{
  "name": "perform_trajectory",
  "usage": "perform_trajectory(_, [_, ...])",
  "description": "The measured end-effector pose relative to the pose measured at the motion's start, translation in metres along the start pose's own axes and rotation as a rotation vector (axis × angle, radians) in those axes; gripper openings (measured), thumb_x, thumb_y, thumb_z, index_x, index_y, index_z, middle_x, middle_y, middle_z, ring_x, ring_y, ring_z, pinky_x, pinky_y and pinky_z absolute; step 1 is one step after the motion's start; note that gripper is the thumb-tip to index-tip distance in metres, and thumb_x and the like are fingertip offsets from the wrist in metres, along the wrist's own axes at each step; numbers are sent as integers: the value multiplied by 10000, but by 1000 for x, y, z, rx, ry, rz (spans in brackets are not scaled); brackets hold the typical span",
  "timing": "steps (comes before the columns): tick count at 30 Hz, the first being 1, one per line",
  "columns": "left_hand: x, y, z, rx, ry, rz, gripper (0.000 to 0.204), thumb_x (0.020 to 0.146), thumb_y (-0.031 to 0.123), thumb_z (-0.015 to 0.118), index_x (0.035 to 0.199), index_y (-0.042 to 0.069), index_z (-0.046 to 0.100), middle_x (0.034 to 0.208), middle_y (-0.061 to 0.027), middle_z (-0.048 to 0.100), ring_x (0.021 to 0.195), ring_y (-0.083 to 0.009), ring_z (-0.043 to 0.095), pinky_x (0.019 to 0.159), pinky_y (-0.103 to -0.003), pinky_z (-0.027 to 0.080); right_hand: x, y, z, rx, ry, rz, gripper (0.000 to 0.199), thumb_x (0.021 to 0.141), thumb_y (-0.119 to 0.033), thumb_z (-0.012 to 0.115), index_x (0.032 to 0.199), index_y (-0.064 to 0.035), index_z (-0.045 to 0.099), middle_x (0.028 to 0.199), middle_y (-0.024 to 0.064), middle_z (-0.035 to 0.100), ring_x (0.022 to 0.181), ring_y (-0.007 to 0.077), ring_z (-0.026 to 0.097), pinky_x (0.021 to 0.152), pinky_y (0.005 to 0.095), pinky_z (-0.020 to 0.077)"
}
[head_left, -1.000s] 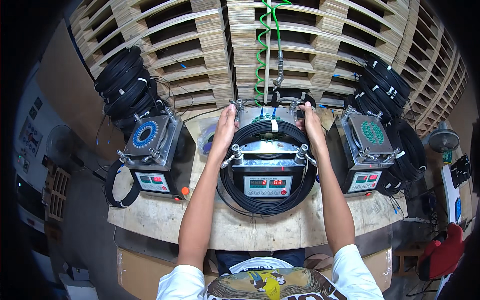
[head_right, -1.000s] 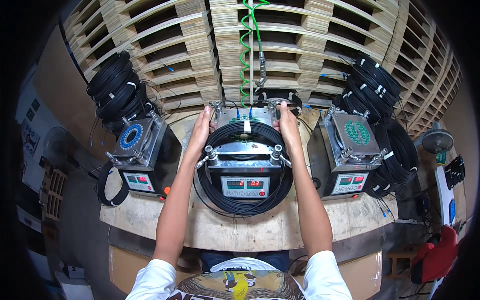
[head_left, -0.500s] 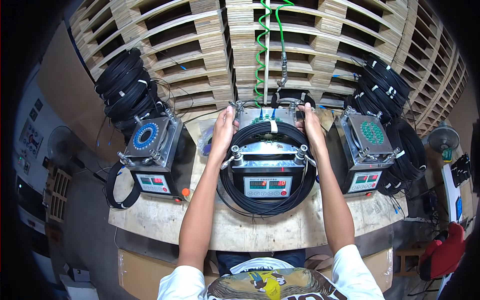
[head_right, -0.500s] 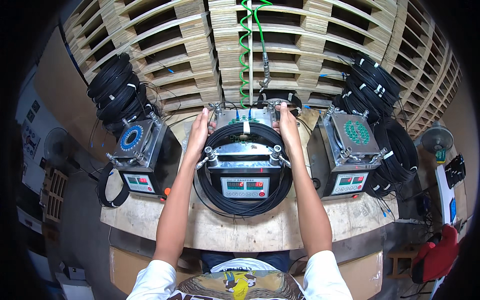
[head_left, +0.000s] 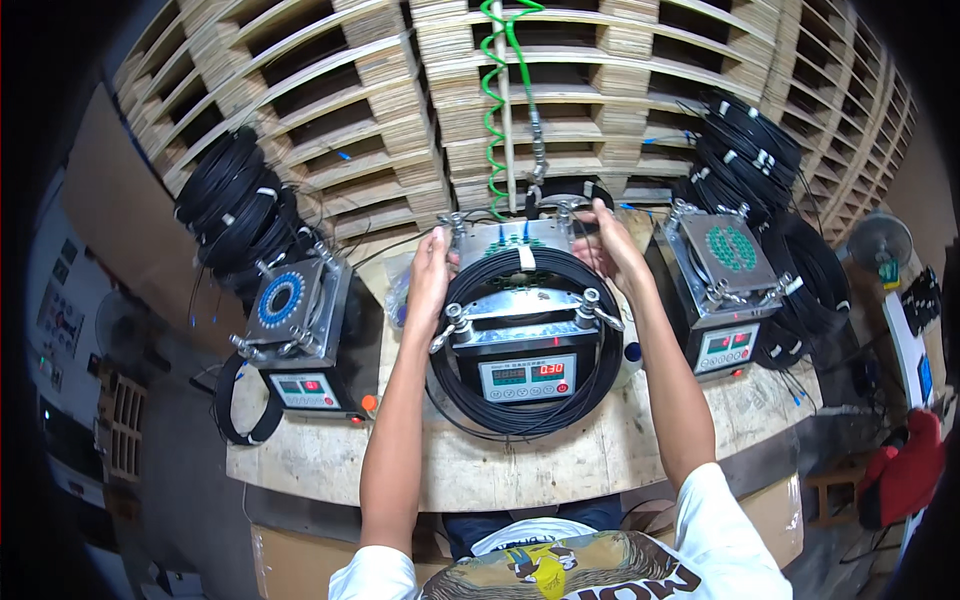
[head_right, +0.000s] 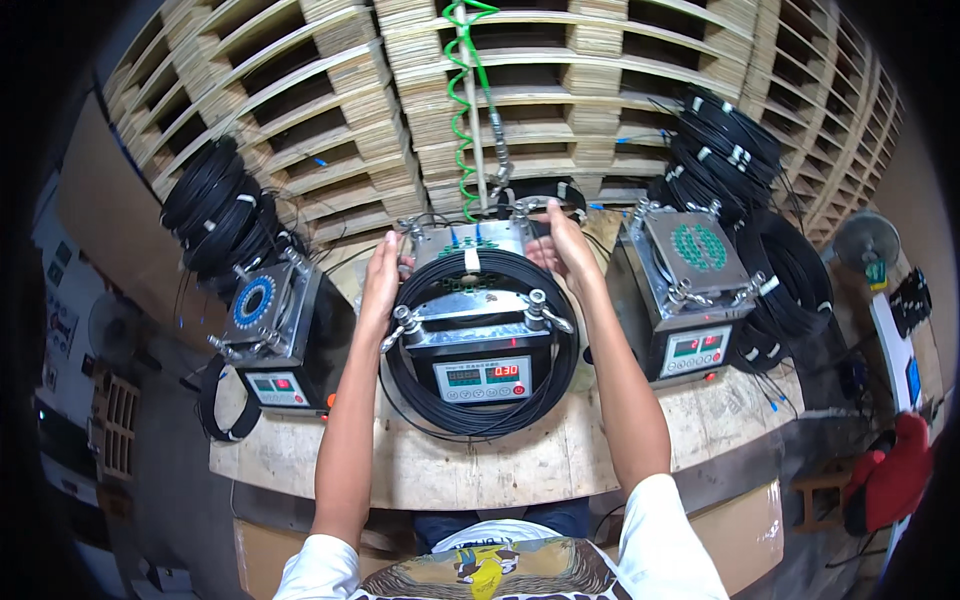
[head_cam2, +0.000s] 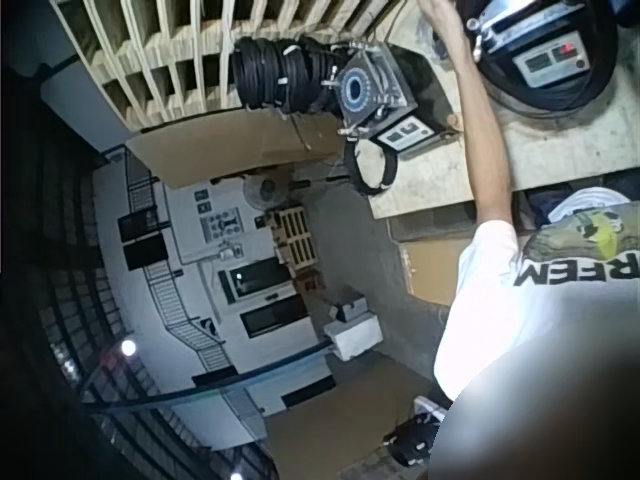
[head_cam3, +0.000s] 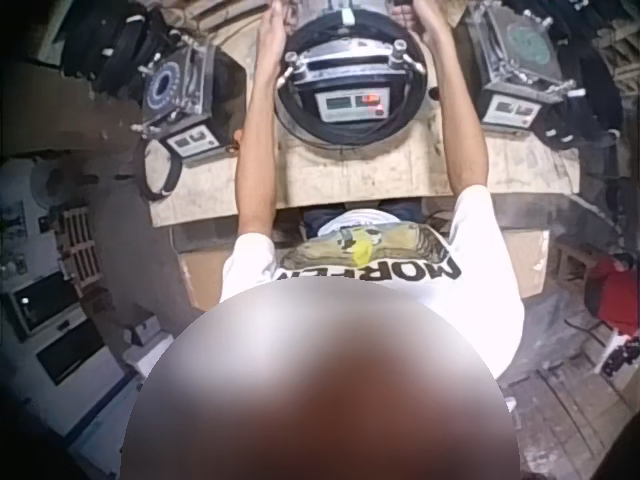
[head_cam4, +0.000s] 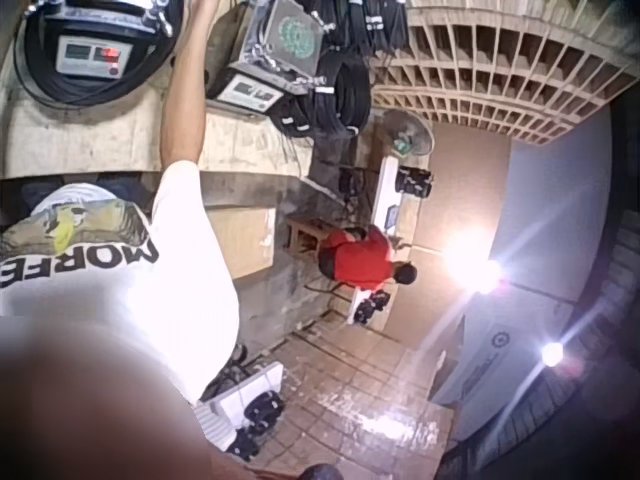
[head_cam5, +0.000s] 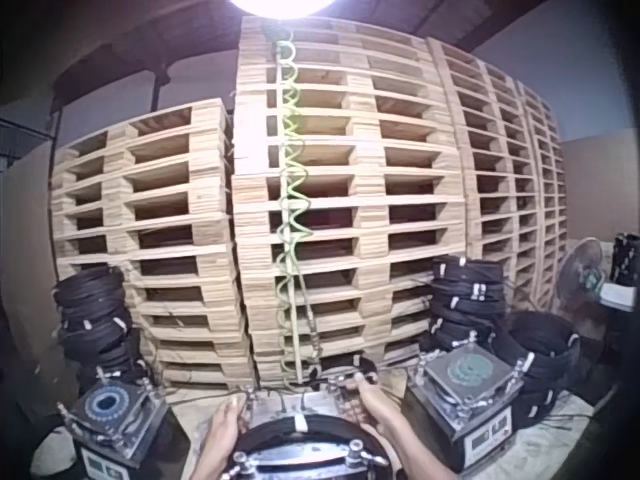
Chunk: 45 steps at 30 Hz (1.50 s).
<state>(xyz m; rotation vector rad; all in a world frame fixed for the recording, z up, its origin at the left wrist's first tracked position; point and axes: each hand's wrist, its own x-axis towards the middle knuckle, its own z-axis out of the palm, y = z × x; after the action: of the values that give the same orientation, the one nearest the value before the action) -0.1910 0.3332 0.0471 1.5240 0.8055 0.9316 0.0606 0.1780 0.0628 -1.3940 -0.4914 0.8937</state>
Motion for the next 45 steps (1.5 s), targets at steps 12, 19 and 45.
perform_trajectory(12, [1,7,2,77,3,-2,538,1066,473,425,1337,30,567,840,-23,589,698,-87,495,650,-240,430,97,18,-13,58,-75,-120,362,909,-388,745,732,-110,595,628,-37,556,478,45,461,408,206,341])
perform_trajectory(19, [-1,10,5,78,-7,-20,554,1062,481,431,1354,27,557,844,-20,569,673,-85,486,623,-235,419,108,31,-21,474,-301,-117,166,981,-179,660,1046,-27,677,764,-8,621,646,63,565,578,174,476])
perform_trajectory(45, [0,4,-3,42,15,-37,551,1047,484,478,1378,44,501,849,-32,584,660,-85,515,613,-240,448,72,10,8,-394,-35,-460,816,761,-278,879,1334,161,500,1062,216,713,950,211,715,794,290,568])
